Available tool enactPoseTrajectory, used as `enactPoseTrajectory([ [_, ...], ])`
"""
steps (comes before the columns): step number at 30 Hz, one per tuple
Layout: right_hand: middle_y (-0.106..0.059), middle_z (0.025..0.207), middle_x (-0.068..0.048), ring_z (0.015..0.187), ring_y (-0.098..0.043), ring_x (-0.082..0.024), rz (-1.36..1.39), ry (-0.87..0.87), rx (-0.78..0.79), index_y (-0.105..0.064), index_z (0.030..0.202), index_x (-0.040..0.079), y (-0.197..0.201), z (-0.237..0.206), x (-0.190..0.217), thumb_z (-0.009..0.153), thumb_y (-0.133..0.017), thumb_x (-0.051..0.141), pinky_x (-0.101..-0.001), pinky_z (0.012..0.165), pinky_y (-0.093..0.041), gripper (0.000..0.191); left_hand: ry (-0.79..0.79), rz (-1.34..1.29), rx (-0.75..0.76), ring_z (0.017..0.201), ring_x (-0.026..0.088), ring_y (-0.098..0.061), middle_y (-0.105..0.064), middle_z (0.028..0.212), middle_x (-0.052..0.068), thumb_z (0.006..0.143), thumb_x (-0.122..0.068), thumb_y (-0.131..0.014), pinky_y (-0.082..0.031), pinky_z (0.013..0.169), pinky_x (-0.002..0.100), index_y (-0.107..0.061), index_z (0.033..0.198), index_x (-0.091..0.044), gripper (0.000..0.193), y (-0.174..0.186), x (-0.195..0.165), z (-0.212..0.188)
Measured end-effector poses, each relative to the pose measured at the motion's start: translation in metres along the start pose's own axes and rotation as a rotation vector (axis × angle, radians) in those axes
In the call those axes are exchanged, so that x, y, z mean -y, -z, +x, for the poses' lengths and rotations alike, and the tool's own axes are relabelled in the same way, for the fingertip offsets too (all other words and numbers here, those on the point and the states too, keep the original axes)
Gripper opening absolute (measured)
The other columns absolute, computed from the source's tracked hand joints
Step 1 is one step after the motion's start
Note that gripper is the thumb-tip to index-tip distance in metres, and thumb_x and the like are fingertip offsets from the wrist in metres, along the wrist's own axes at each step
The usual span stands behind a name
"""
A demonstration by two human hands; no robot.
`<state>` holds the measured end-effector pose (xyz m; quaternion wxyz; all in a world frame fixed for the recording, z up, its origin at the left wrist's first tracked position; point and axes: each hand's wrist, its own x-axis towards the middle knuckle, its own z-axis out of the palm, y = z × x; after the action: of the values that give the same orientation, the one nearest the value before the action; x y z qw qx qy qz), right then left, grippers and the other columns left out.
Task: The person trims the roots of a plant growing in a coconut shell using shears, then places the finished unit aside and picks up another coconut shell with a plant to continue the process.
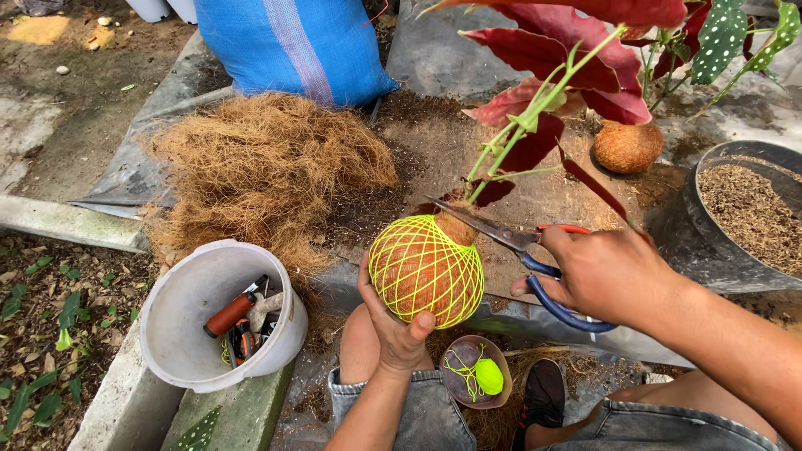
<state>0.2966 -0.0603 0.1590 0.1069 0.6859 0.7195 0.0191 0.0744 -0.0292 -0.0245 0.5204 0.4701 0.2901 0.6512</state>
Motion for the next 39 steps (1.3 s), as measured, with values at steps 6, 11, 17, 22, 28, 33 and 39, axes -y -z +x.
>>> enactPoseTrajectory([
  [6, -0.072, 0.094, -0.02, 0.082, -0.072, -0.04, 0.128, 0.035, -0.024, -0.055, 0.132, 0.011, 0.012, 0.022, -0.001, 0.071, -0.064, 0.076, -0.0511, 0.071, -0.057, 0.09, -0.066, 0.038, -0.065, 0.142, 0.033, -0.047, -0.038, 0.153, 0.019, 0.072, -0.072, -0.083, -0.042, 0.12, 0.047, -0.01, 0.161, -0.003, 0.134, 0.003, -0.002, 0.012],
  [11, -0.077, 0.09, -0.016, 0.084, -0.076, -0.034, 0.524, -0.094, 0.14, -0.053, 0.137, 0.019, -0.025, 0.026, -0.009, 0.072, -0.074, 0.067, -0.0453, 0.077, -0.057, 0.083, -0.128, 0.003, -0.164, 0.144, 0.032, -0.043, -0.037, 0.156, 0.019, 0.075, -0.069, -0.083, -0.037, 0.122, 0.046, -0.014, 0.162, -0.002, 0.13, 0.005, 0.0, 0.018],
  [17, -0.06, 0.097, -0.012, 0.088, -0.061, -0.024, 1.174, 0.128, -0.2, -0.051, 0.128, 0.008, -0.153, 0.017, 0.045, 0.079, -0.069, 0.061, -0.04, 0.078, -0.051, 0.075, -0.112, -0.013, -0.207, 0.144, 0.033, -0.042, -0.036, 0.155, 0.02, 0.075, -0.072, -0.08, -0.035, 0.122, 0.046, -0.011, 0.161, -0.002, 0.132, 0.002, -0.004, 0.017],
  [22, -0.058, 0.11, -0.008, 0.099, -0.06, -0.019, 1.592, 0.153, -0.465, -0.043, 0.134, 0.001, -0.217, 0.027, 0.095, 0.095, -0.062, 0.063, -0.0346, 0.087, -0.052, 0.076, -0.138, 0.064, -0.178, 0.144, 0.035, -0.044, -0.033, 0.155, 0.023, 0.073, -0.075, -0.081, -0.039, 0.121, 0.048, -0.004, 0.16, -0.001, 0.138, -0.009, -0.006, 0.009],
  [28, -0.063, 0.129, -0.012, 0.118, -0.062, -0.02, 1.791, 0.123, -0.548, -0.051, 0.133, -0.002, -0.214, 0.032, 0.101, 0.101, -0.065, 0.048, -0.0343, 0.101, -0.048, 0.06, -0.233, 0.052, -0.086, 0.151, 0.033, -0.038, -0.029, 0.16, 0.02, 0.074, -0.072, -0.085, -0.03, 0.13, 0.046, 0.005, 0.165, -0.004, 0.145, -0.012, -0.006, 0.002],
  [33, -0.06, 0.135, -0.011, 0.127, -0.058, -0.02, 2.036, 0.237, -0.62, -0.049, 0.141, 0.0, -0.212, 0.037, 0.094, 0.095, -0.071, 0.053, -0.0353, 0.109, -0.046, 0.074, 0.286, -0.514, -0.11, 0.145, 0.03, -0.042, -0.038, 0.156, 0.016, 0.072, -0.065, -0.085, -0.035, 0.122, 0.047, -0.023, 0.159, -0.005, 0.122, 0.003, 0.001, 0.022],
  [39, -0.061, 0.131, -0.013, 0.129, -0.06, -0.025, 2.163, 0.294, -0.63, -0.045, 0.125, 0.003, -0.224, 0.04, 0.085, 0.092, -0.084, 0.044, -0.0431, 0.114, -0.048, 0.065, 0.581, -0.734, 0.229, 0.137, 0.026, -0.052, -0.055, 0.147, 0.009, 0.077, -0.06, -0.084, -0.042, 0.118, 0.048, -0.037, 0.155, -0.008, 0.104, 0.016, 0.006, 0.019],
])
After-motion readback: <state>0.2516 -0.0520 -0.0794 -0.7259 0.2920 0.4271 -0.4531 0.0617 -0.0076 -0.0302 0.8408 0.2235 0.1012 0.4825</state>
